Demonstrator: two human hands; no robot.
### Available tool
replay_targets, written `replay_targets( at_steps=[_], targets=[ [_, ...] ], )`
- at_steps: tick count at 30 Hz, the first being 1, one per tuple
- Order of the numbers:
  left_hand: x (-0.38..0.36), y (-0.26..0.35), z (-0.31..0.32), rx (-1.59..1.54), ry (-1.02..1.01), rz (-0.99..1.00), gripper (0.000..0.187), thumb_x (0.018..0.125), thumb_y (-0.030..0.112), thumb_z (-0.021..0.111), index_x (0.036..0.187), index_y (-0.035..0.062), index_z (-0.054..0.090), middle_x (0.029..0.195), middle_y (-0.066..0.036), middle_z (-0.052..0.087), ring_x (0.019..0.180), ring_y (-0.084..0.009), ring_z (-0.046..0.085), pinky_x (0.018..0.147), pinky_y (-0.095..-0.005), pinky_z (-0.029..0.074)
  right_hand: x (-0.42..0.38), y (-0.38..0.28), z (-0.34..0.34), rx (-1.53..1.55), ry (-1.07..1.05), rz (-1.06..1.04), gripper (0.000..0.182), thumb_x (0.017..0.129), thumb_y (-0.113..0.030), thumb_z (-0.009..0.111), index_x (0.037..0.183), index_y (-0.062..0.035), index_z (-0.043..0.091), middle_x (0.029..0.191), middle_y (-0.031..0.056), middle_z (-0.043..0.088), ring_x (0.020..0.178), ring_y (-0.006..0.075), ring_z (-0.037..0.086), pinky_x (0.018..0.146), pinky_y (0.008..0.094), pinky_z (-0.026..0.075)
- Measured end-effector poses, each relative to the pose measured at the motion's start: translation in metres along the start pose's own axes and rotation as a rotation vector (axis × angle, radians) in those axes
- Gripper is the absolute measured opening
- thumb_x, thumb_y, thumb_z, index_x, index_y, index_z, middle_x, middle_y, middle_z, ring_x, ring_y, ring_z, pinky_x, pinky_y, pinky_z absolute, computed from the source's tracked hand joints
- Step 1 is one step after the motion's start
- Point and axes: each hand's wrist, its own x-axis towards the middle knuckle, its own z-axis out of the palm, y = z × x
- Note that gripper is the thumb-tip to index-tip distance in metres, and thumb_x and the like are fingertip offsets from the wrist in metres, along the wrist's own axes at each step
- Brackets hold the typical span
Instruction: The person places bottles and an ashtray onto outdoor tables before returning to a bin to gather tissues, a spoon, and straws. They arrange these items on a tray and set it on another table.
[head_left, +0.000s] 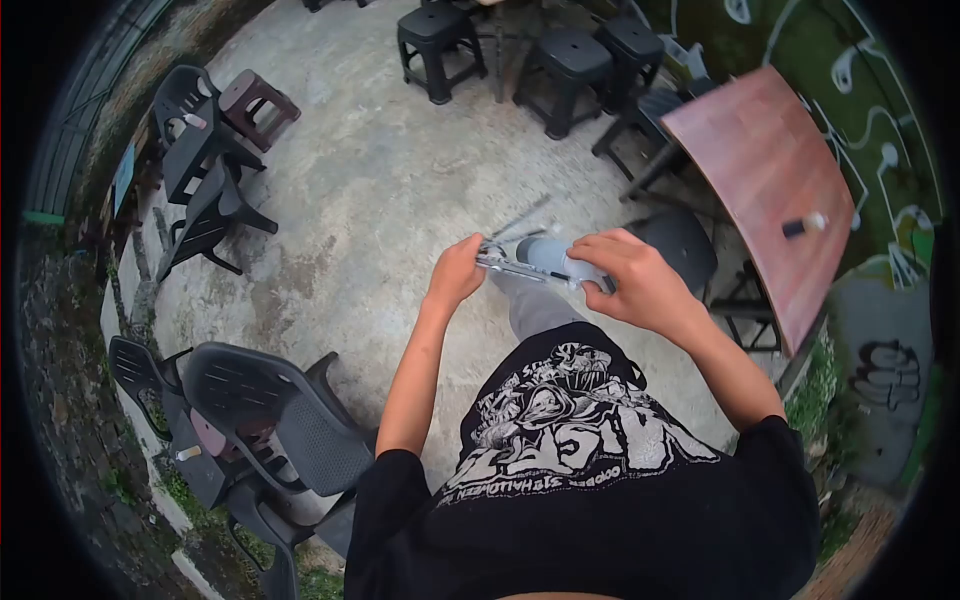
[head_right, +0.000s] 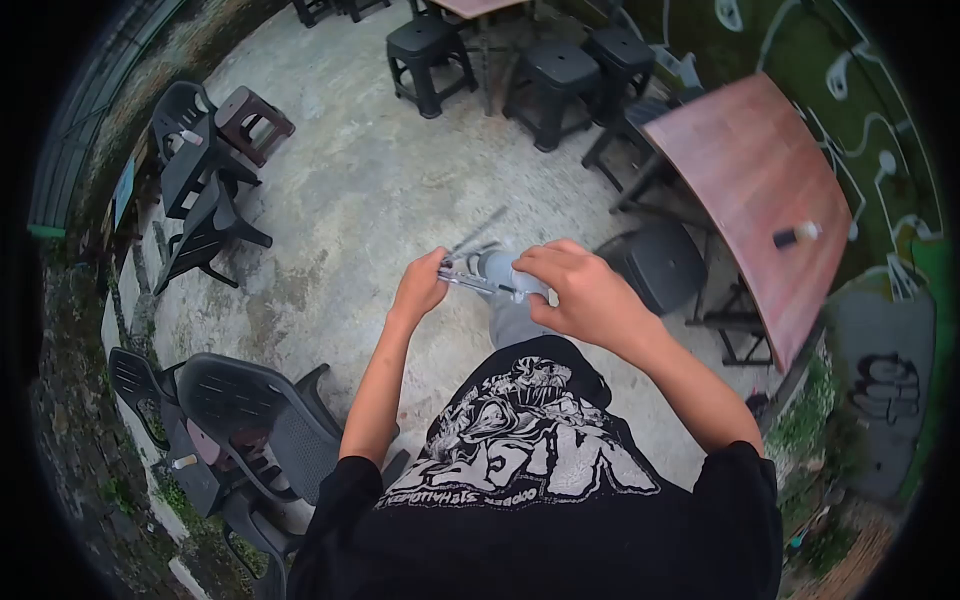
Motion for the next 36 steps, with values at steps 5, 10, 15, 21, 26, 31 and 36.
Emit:
replay_targets(
  at_steps=[5, 10, 15, 21, 26, 31, 36],
  targets=[
    [0.071, -0.163, -0.081, -0.024, 0.304, -0.387, 0.013, 0.080, 0.012, 0.053, 0.087, 0.0004, 0.054, 0.072, -0.025, 0.059, 0.076, -0.0453, 0.056, 0.062, -0.0484, 0.045, 0.184, 0.087, 0.062, 0.021, -0.115, -0.015, 0.036, 0.067, -0.007, 0.066, 0.102, 0.0001, 0.063, 0.100, 0.0150, 0.064, 0.094, 0.0323, 0.060, 0.081, 0.0381, 0.050],
    [0.105, -0.284, -0.145, -0.252, 0.398, -0.641, 0.013, 0.083, 0.016, 0.054, 0.087, 0.0039, 0.056, 0.058, -0.013, 0.054, 0.051, -0.0272, 0.054, 0.049, -0.0374, 0.042, 0.394, 0.151, 0.124, 0.037, -0.309, 0.002, 0.036, 0.065, -0.009, 0.065, 0.099, 0.0017, 0.064, 0.094, 0.0171, 0.065, 0.089, 0.0345, 0.060, 0.081, 0.0399, 0.050],
    [0.175, -0.353, -0.234, -0.955, 0.517, -1.020, 0.033, 0.094, 0.039, 0.049, 0.090, 0.0066, 0.052, 0.054, 0.004, 0.035, 0.040, -0.0058, 0.030, 0.036, -0.0229, 0.022, 0.582, 0.189, 0.175, 0.039, -0.374, 0.010, 0.037, 0.063, -0.011, 0.064, 0.098, 0.0013, 0.065, 0.084, 0.0201, 0.066, 0.082, 0.0363, 0.062, 0.079, 0.0406, 0.051],
    [0.315, -0.511, -0.358, -1.059, 0.528, -0.851, 0.036, 0.098, 0.039, 0.042, 0.078, 0.0090, 0.045, 0.054, 0.001, 0.036, 0.042, -0.0108, 0.037, 0.039, -0.0272, 0.035, 0.809, 0.225, 0.232, 0.074, -0.344, 0.222, 0.039, 0.062, -0.016, 0.067, 0.098, -0.0006, 0.067, 0.085, 0.0235, 0.065, 0.080, 0.0366, 0.064, 0.078, 0.0394, 0.051],
    [0.478, -0.618, -0.489, -1.142, 0.572, -0.685, 0.025, 0.096, 0.027, 0.047, 0.086, 0.0035, 0.051, 0.065, -0.002, 0.049, 0.052, -0.0120, 0.048, 0.045, -0.0280, 0.041, 0.989, 0.249, 0.239, -0.015, -0.135, 0.228, 0.039, 0.063, -0.014, 0.067, 0.100, -0.0008, 0.066, 0.085, 0.0235, 0.065, 0.076, 0.0360, 0.065, 0.073, 0.0386, 0.052],
    [0.633, -0.752, -0.586, -1.153, 0.543, -0.619, 0.020, 0.093, 0.019, 0.054, 0.102, 0.0015, 0.055, 0.072, -0.001, 0.052, 0.051, -0.0090, 0.046, 0.043, -0.0252, 0.036, 1.174, 0.304, 0.265, -0.039, -0.025, 0.280, 0.041, 0.063, -0.015, 0.065, 0.102, 0.0001, 0.066, 0.088, 0.0239, 0.066, 0.079, 0.0338, 0.066, 0.073, 0.0363, 0.053],
    [0.729, -0.928, -0.617, -1.257, 0.525, -0.839, 0.031, 0.095, 0.035, 0.050, 0.098, 0.0040, 0.056, 0.064, 0.001, 0.050, 0.041, -0.0091, 0.038, 0.038, -0.0251, 0.031, 1.372, 0.400, 0.337, -0.133, -0.153, 0.238, 0.043, 0.062, -0.018, 0.068, 0.102, -0.0007, 0.066, 0.088, 0.0249, 0.065, 0.084, 0.0377, 0.064, 0.079, 0.0412, 0.051]
  ],
)
